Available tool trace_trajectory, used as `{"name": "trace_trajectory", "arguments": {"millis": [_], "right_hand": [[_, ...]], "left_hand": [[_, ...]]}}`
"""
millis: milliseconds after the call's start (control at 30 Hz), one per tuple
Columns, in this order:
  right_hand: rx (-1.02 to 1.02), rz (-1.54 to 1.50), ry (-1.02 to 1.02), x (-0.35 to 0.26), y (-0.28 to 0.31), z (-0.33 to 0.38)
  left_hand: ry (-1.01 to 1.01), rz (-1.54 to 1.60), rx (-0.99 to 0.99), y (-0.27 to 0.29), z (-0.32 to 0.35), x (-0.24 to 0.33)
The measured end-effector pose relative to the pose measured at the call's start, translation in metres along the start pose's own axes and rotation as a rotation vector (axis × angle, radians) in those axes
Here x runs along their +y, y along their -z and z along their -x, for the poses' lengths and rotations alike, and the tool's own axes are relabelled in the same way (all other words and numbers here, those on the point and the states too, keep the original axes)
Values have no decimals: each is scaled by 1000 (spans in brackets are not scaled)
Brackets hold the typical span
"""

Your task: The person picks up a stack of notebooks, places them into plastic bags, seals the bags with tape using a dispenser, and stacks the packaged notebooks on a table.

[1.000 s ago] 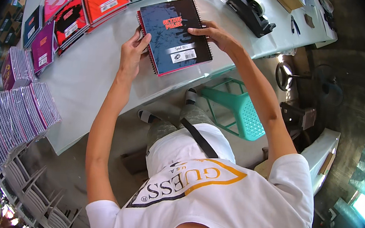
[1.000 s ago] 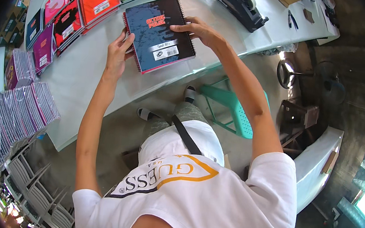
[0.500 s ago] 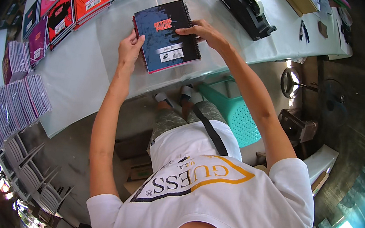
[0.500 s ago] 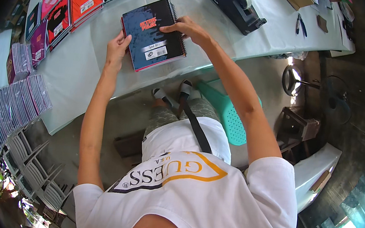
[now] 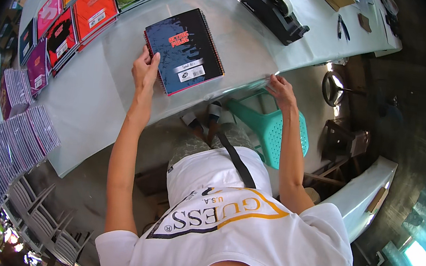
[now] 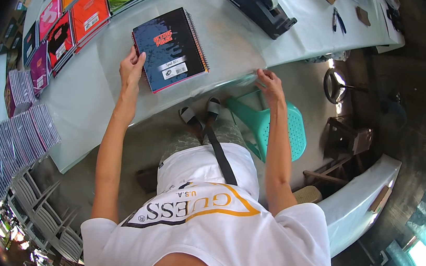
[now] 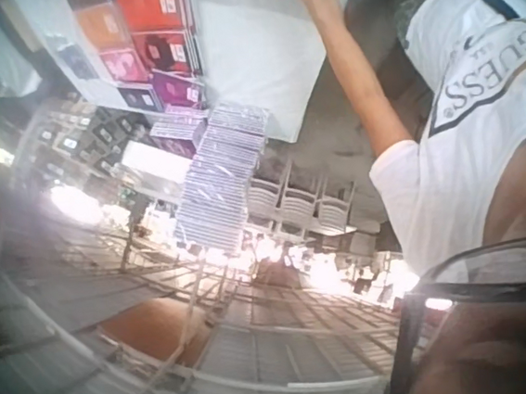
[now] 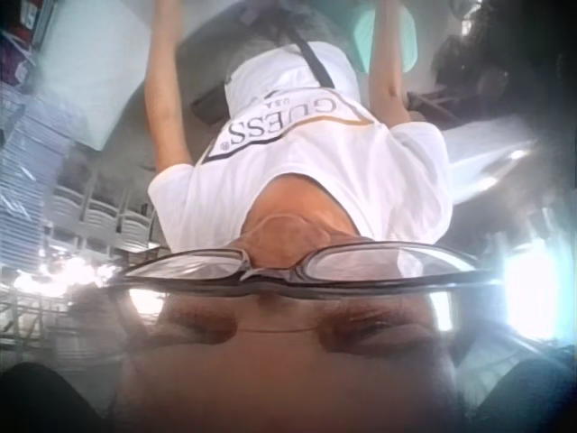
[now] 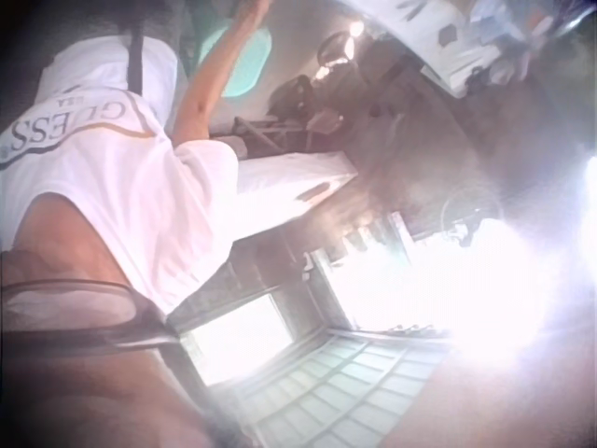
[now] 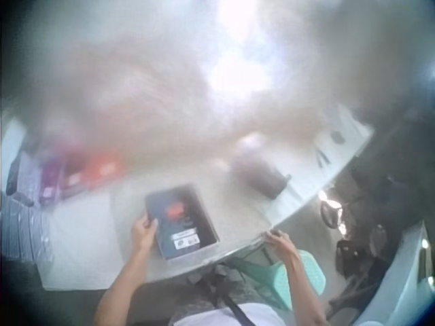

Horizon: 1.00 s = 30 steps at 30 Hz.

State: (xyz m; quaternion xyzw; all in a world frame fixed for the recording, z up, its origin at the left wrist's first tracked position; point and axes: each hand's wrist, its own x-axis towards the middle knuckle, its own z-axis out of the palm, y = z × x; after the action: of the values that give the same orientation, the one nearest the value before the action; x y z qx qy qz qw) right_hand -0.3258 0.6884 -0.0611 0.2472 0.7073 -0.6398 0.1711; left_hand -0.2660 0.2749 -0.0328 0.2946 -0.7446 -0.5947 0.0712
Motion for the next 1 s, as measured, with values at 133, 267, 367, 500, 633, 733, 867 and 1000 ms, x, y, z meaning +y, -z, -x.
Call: {"name": "trace_trajectory", "arguments": {"millis": [133, 267, 367, 500, 633, 733, 867, 1000], "right_hand": [[-67, -78, 26, -1, 10, 8], [-96, 149, 217, -14, 14, 23], [12, 99, 326, -16, 4, 27], [184, 321, 449, -17, -6, 33], [325, 755, 451, -31, -30, 54], [506, 1067, 880, -41, -42, 70], [449, 1074, 1134, -60, -62, 104], [-104, 525, 913, -62, -116, 153]], "left_hand": [[2, 62, -5, 4, 1, 1], [20, 83, -8, 4, 2, 2], [-57, 37, -51, 8, -6, -11], [-59, -27, -11, 2, -5, -8], [-64, -20, -8, 4, -6, -12], [-71, -40, 8, 4, -7, -12], [12, -114, -10, 0, 1, 5], [-20, -6, -3, -3, 6, 11]]}}
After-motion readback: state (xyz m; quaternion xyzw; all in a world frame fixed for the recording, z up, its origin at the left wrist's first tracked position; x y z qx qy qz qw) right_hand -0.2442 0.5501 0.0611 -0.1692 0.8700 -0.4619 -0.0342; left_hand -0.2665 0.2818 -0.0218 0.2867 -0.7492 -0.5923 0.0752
